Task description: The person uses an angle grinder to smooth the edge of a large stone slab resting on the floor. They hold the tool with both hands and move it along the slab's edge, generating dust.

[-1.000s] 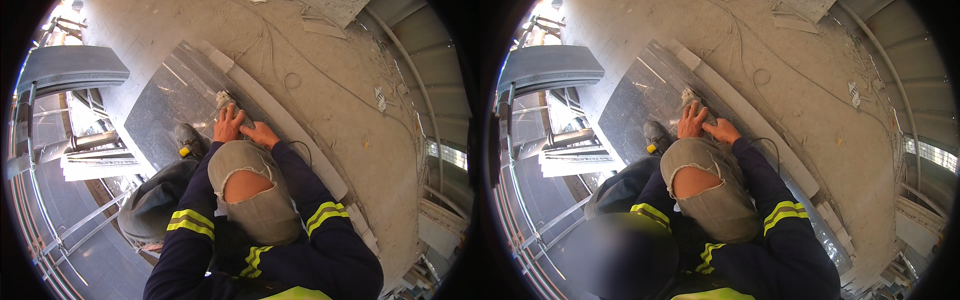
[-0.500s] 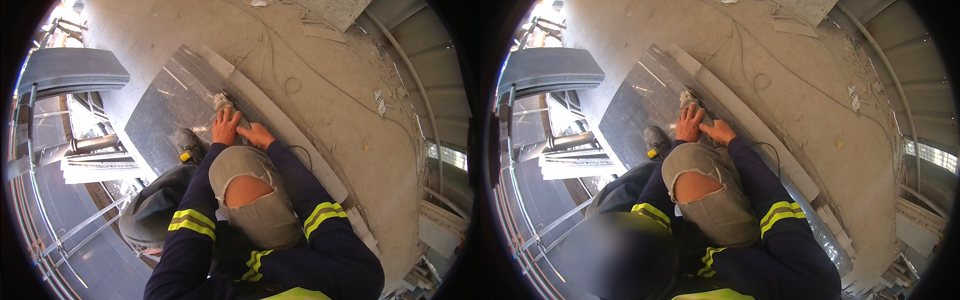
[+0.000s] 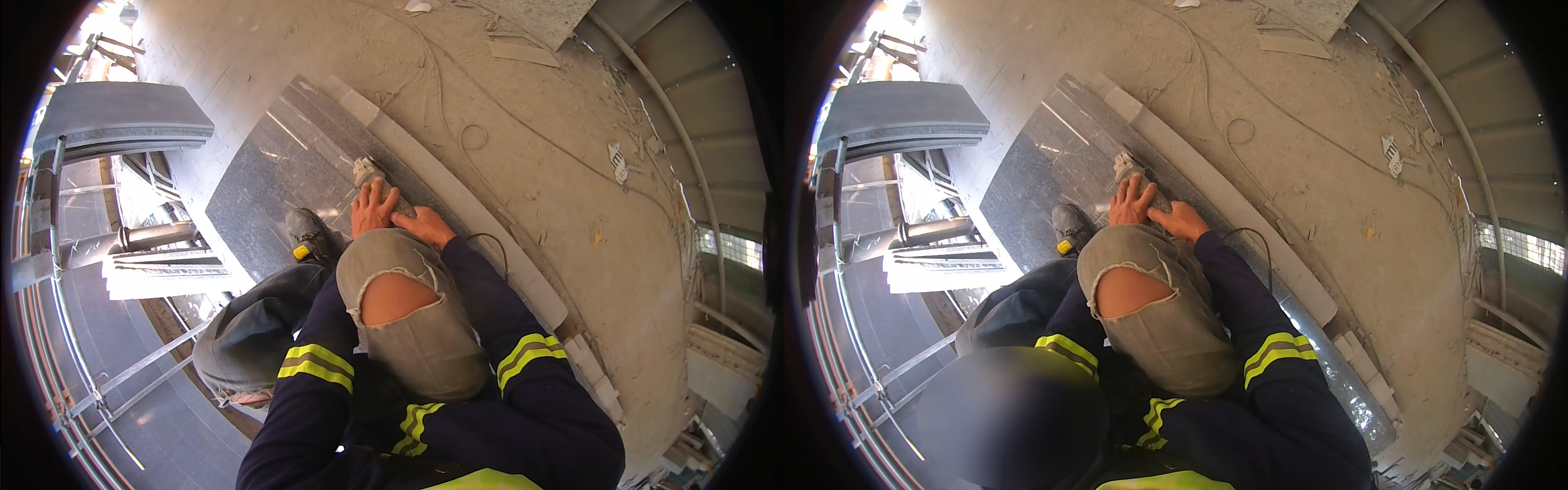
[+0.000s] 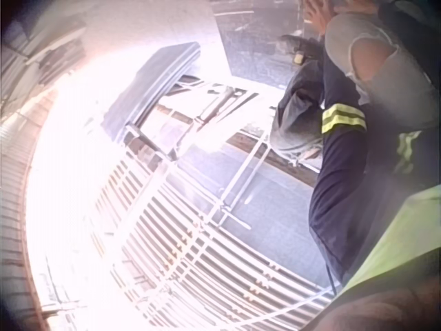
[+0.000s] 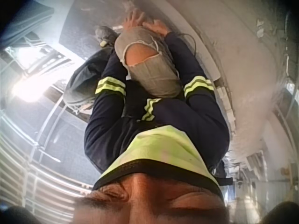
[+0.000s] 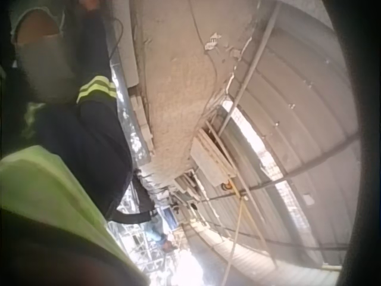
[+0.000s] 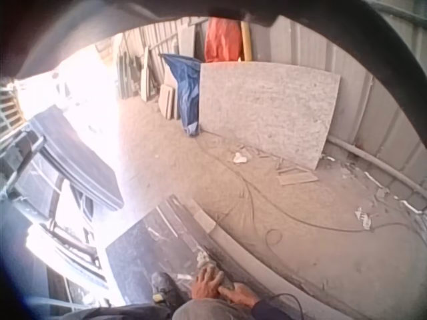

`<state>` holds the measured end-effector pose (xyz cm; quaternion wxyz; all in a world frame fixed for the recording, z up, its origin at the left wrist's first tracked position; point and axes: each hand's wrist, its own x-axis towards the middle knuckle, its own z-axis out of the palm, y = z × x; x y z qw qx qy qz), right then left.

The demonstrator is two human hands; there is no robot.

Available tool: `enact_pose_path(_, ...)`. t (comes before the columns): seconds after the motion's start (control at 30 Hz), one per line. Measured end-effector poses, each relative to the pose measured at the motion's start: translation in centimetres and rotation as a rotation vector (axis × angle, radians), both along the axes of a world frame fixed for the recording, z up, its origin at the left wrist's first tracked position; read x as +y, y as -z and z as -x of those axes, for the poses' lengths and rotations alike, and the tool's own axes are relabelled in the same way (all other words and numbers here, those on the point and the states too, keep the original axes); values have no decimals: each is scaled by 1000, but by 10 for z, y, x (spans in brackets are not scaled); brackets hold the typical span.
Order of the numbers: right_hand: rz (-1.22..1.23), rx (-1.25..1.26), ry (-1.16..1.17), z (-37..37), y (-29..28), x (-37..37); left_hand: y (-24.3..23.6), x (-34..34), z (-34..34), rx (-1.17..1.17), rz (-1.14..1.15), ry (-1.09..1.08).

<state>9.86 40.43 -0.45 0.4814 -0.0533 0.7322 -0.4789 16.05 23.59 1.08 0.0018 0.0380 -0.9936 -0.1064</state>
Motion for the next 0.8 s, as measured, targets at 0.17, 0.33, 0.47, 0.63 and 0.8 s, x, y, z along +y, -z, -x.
enact_pose_path(0.17,-20,73,44,-7,6,4,-7,5,-2,-22,-35,6)
enact_pose_path(0.33,-7,46,48,-8,18,5,-9,10,0,-68,-35,-36)
enact_pose_path(0.47,35,0,20,-1,14,-3,7,-3,3,33,-14,10)
enact_pose_path(0.63,-14,-11,16,10,6,-16,19,-18,13,38,-32,26)
enact_pose_path(0.8,-11,-144,13,16,-13,-26,18,-32,13,15,-18,35)
